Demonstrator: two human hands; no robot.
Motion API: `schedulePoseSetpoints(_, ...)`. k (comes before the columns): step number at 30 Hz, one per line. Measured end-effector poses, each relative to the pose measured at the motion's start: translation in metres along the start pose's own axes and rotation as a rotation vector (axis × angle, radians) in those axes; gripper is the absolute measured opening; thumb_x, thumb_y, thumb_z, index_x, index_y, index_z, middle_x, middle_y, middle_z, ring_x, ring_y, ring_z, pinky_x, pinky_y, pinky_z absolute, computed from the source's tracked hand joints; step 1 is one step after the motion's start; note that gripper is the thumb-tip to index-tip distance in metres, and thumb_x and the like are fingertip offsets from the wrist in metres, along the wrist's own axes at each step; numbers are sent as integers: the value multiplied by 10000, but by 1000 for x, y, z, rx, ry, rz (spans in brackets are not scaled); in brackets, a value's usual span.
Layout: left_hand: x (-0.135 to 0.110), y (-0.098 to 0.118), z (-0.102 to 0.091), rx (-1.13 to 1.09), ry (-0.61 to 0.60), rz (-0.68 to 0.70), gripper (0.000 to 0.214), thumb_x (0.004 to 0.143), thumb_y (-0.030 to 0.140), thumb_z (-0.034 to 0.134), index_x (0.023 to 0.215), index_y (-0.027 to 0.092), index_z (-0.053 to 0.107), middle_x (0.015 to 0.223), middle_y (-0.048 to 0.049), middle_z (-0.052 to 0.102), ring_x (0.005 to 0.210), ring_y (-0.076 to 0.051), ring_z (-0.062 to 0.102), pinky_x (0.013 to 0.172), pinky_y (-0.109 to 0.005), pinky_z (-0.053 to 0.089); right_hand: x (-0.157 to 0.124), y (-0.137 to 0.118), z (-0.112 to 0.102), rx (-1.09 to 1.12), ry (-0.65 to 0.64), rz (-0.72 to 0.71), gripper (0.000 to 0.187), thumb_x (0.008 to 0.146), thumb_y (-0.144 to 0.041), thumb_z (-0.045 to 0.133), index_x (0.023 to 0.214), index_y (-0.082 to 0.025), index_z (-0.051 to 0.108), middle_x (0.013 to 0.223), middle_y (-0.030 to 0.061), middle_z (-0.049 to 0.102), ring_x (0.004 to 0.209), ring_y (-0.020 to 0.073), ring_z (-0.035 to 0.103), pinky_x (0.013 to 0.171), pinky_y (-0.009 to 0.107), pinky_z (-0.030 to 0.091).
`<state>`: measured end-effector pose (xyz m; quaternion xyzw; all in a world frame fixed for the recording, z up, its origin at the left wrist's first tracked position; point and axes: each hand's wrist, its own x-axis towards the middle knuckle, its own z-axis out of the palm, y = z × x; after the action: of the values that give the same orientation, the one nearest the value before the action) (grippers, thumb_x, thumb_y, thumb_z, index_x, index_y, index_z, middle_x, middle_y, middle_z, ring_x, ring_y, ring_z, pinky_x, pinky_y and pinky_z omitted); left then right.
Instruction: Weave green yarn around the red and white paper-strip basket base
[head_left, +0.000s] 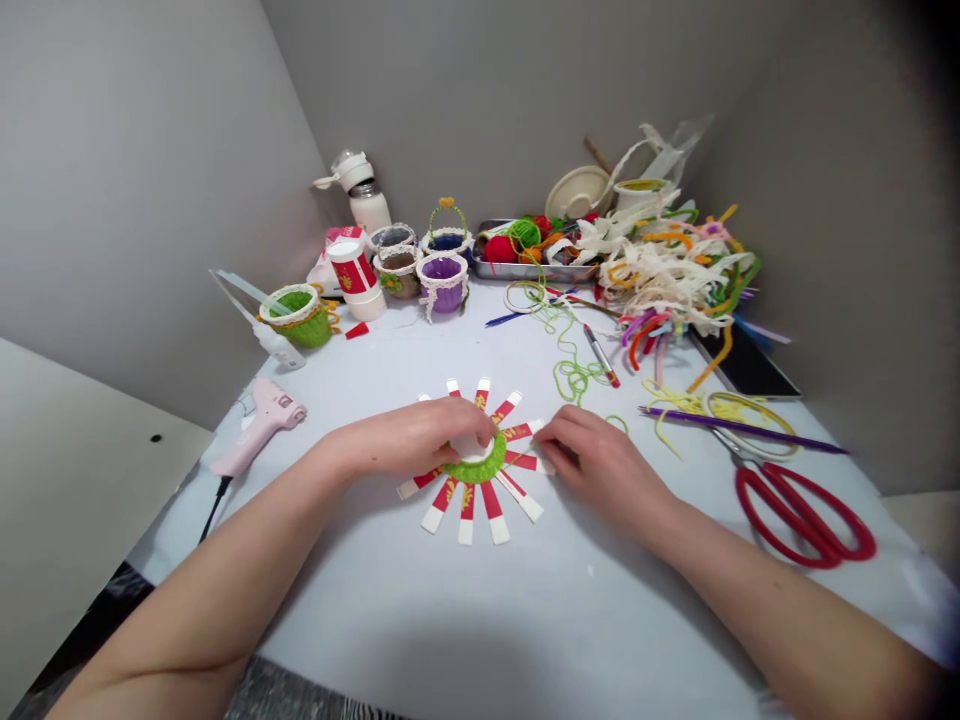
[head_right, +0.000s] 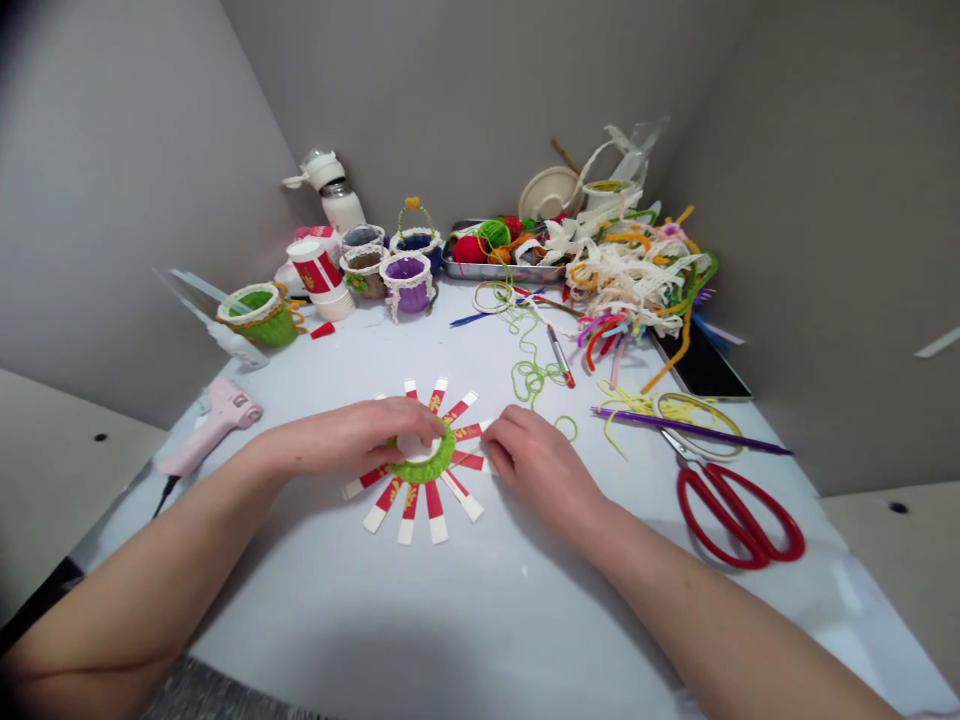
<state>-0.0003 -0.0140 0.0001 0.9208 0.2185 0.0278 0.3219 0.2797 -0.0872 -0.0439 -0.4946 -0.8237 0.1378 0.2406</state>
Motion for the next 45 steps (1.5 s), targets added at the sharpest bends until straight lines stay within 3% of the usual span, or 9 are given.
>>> schedulePoseSetpoints(4, 2, 10, 2, -17, -6, 21, 466, 927, 10, 520, 1303, 260, 633, 1383, -72, 671, 1299, -249, 618, 1088, -426, 513, 6, 4, 9, 83, 37, 110, 190, 978, -128, 562, 920, -206, 725, 913, 47, 680, 849, 197, 649, 748, 315, 479)
schedulePoseSetpoints(11, 9, 20, 3, 7, 74, -25, 254, 945, 202, 728, 1183, 213, 641, 1248, -93, 702, 1182, -275, 651, 1053, -430, 496, 5, 7, 9, 91, 15, 105, 173, 990, -139, 573, 925, -199, 721, 913, 41, 674, 861, 193, 649, 759, 308, 468)
schedulePoseSetpoints(16, 12, 19, 8, 29, 117, -82, 361, 912, 186, 766, 1239, 215, 617, 1481, -130, 555, 1354, -305, 566, 1104, -428, 486, 4, 7, 8, 99, 31, 95, 177, 993, -141, 576, 926, -208, 726, 912, 38, 672, 862, 190, 653, 758, 306, 472)
schedulePoseSetpoints(19, 11, 18, 7, 67, 94, -124, 377, 926, 230, 759, 1272, 216, 609, 1348, -124, 622, 1259, -310, 605, 1045, -436, 513, 5, 6, 5, 119, 20, 87, 179, 995, -146, 578, 926, -211, 730, 922, 41, 675, 865, 189, 658, 754, 305, 480)
schedulePoseSetpoints(28, 1, 9, -6, 132, 55, -70, 413, 871, 38, 561, 1223, 239, 640, 1244, -75, 703, 1218, -297, 616, 1055, -458, 482, 0, 2, -8, 138, -15, -107, 226, 1025, -127, 522, 986, -211, 728, 956, 62, 674, 884, 190, 648, 768, 310, 500)
schedulePoseSetpoints(33, -2, 2, -7, 123, 46, -67, 458, 856, 8, 516, 1218, 246, 664, 1295, -58, 709, 1214, -277, 637, 1097, -467, 471, -6, -7, -16, 73, -117, -221, 274, 1049, -123, 474, 1036, -205, 735, 952, 78, 674, 867, 199, 627, 731, 311, 488)
schedulePoseSetpoints(38, -3, -5, -6, 80, 38, -74, 435, 895, 51, 520, 1237, 254, 695, 1317, -52, 714, 1207, -266, 650, 1058, -431, 524, -11, -14, -23, -6, -205, -319, 347, 1027, -66, 430, 958, -202, 741, 892, 73, 655, 810, 198, 594, 690, 314, 451)
schedulePoseSetpoints(45, -4, 0, -12, 40, 6, -108, 459, 867, 37, 527, 1245, 246, 683, 1356, -57, 703, 1236, -271, 652, 1071, -436, 534, -19, -18, -24, -69, -295, -343, 315, 1012, -47, 450, 840, -182, 677, 874, 80, 631, 757, 192, 566, 637, 309, 412)
